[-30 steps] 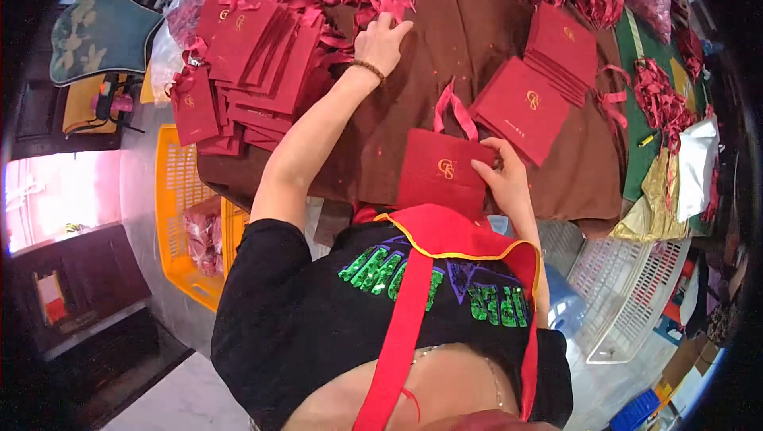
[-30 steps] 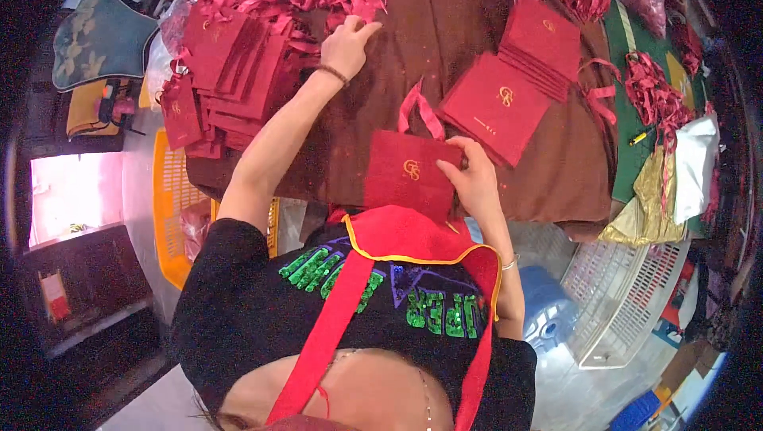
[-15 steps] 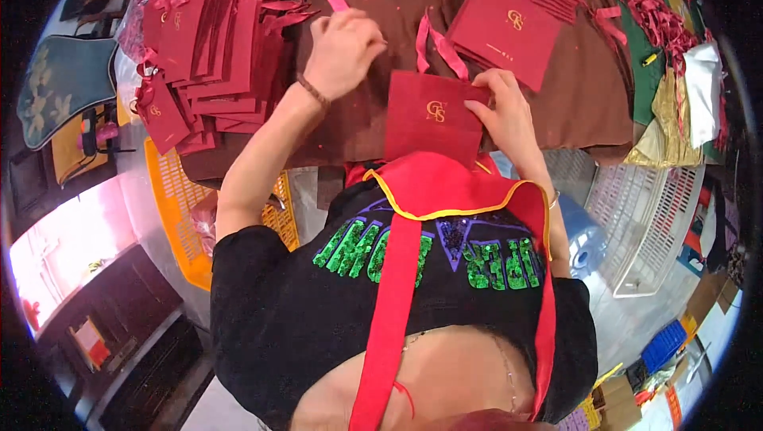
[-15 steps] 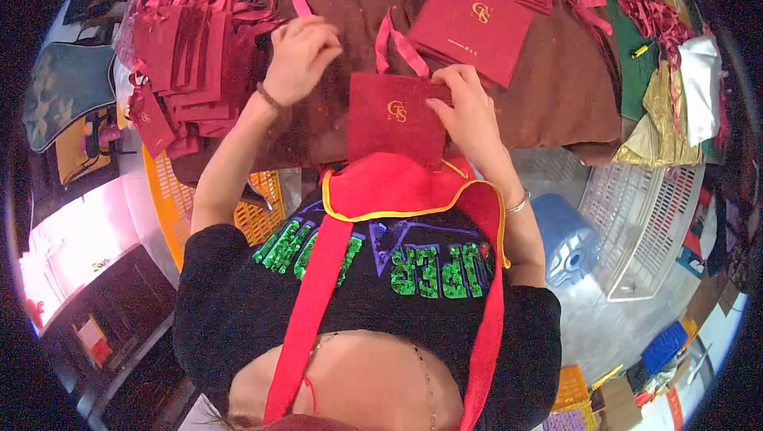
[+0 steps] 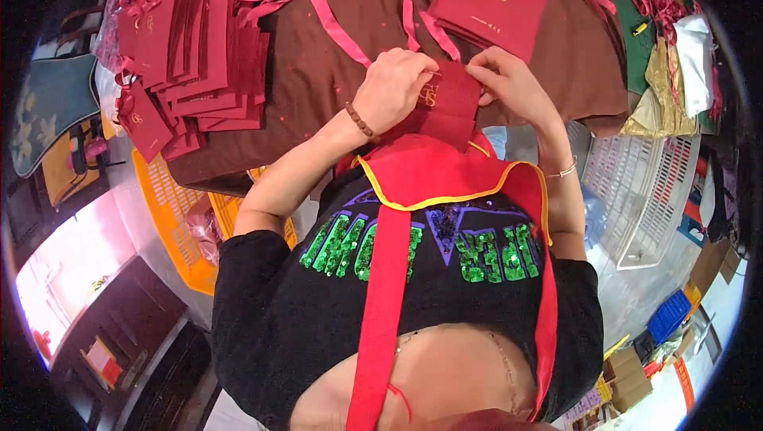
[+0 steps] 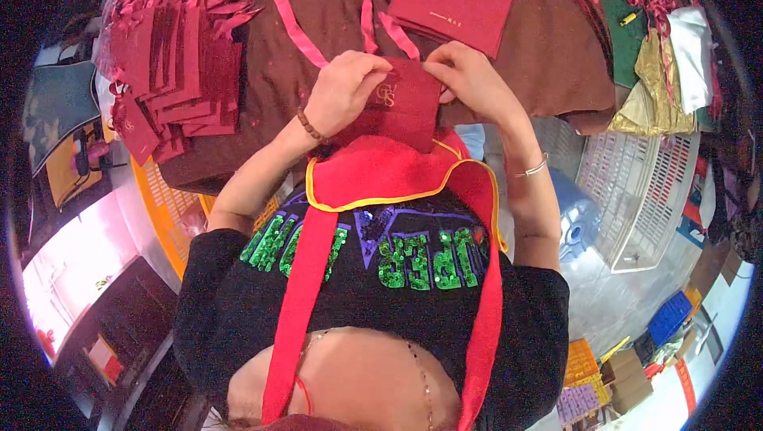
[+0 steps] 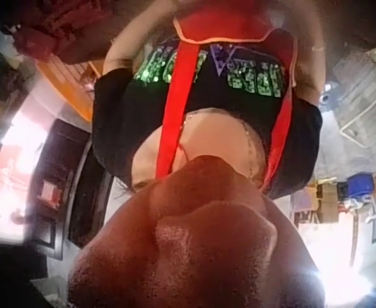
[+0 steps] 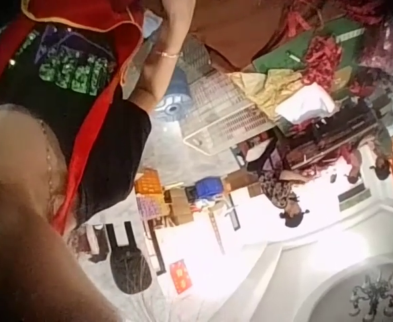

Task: The person assembles red gift boxes and ties decorative ribbons onto them by hand.

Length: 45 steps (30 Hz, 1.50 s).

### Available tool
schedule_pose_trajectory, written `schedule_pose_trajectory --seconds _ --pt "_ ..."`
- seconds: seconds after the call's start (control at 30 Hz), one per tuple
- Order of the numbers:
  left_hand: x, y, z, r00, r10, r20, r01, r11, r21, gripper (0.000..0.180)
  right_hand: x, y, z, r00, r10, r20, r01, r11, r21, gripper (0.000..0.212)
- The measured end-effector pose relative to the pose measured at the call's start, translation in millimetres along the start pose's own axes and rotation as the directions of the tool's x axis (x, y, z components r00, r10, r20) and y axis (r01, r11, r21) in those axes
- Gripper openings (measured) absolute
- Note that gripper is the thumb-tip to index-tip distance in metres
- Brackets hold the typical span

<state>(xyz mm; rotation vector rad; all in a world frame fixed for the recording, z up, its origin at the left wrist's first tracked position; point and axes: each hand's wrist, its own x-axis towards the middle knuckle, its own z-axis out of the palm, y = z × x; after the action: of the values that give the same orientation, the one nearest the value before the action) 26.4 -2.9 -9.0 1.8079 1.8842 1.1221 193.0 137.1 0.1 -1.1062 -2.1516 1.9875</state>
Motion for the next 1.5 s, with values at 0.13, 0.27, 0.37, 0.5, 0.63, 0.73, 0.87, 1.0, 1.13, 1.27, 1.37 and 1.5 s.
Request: schedule_pose_trajectory --seconds 0.13,0.27,0.37,0.5,0.63,0.73,0.87,1.0,1.13,1.27,1.37,1.5 --pt "3 0 8 0.999 0.024 -0.038 -0.023 0.999 0.026 0.006 -3 1 1 0.996 -0.077 0.044 0.08 0.994 -0.077 0.023" --pt "4 13 11 1.0 0.02 -0.009 -0.018 0.987 0.157 0.009 -2 7 1 0.984 -0.158 0.083 0.16 0.987 -0.026 0.027" --pt "4 12 17 0.996 0.018 -0.089 -0.005 0.99 0.14 0.01 0 4 2 0.996 0.008 0.087 -0.013 0.998 0.057 0.029" --pt "0 4 16 0.995 -0.01 -0.1 0.013 1.0 0.026 0.011 8 17 1 0.986 0.076 0.151 -0.109 0.969 0.22 0.029" --pt "0 3 16 0.992 0.001 -0.13 0.0 1.0 0.0 0.008 7 13 3 0.979 0.07 0.189 -0.133 0.928 0.349 0.026" --pt "1 4 17 0.99 0.03 -0.138 -0.02 0.997 0.07 0.007 6 14 2 0.981 0.06 0.183 -0.129 0.91 0.393 0.025" --pt "3 8 19 0.987 0.081 -0.14 -0.055 0.982 0.181 0.006 4 13 2 0.982 0.045 0.185 -0.124 0.888 0.442 0.023" --pt "5 10 22 0.984 0.107 -0.14 -0.068 0.963 0.26 0.007 4 14 3 0.985 0.026 0.17 -0.099 0.893 0.439 0.024" --pt "7 14 22 0.992 0.061 -0.108 -0.024 0.949 0.313 0.005 2 17 2 0.987 -0.023 0.157 -0.031 0.942 0.333 0.023" --pt "10 16 20 0.996 0.011 -0.083 0.018 0.94 0.34 0.009 -1 16 4 0.987 -0.107 0.116 0.083 0.977 0.199 0.024" --pt "11 18 20 0.997 -0.05 -0.053 0.064 0.948 0.311 0.011 -2 21 3 0.986 -0.122 0.117 0.097 0.975 0.201 0.026" --pt "11 21 18 0.999 -0.054 -0.003 0.052 0.944 0.326 0.011 -5 19 4 0.989 -0.073 0.126 0.048 0.979 0.197 0.025"
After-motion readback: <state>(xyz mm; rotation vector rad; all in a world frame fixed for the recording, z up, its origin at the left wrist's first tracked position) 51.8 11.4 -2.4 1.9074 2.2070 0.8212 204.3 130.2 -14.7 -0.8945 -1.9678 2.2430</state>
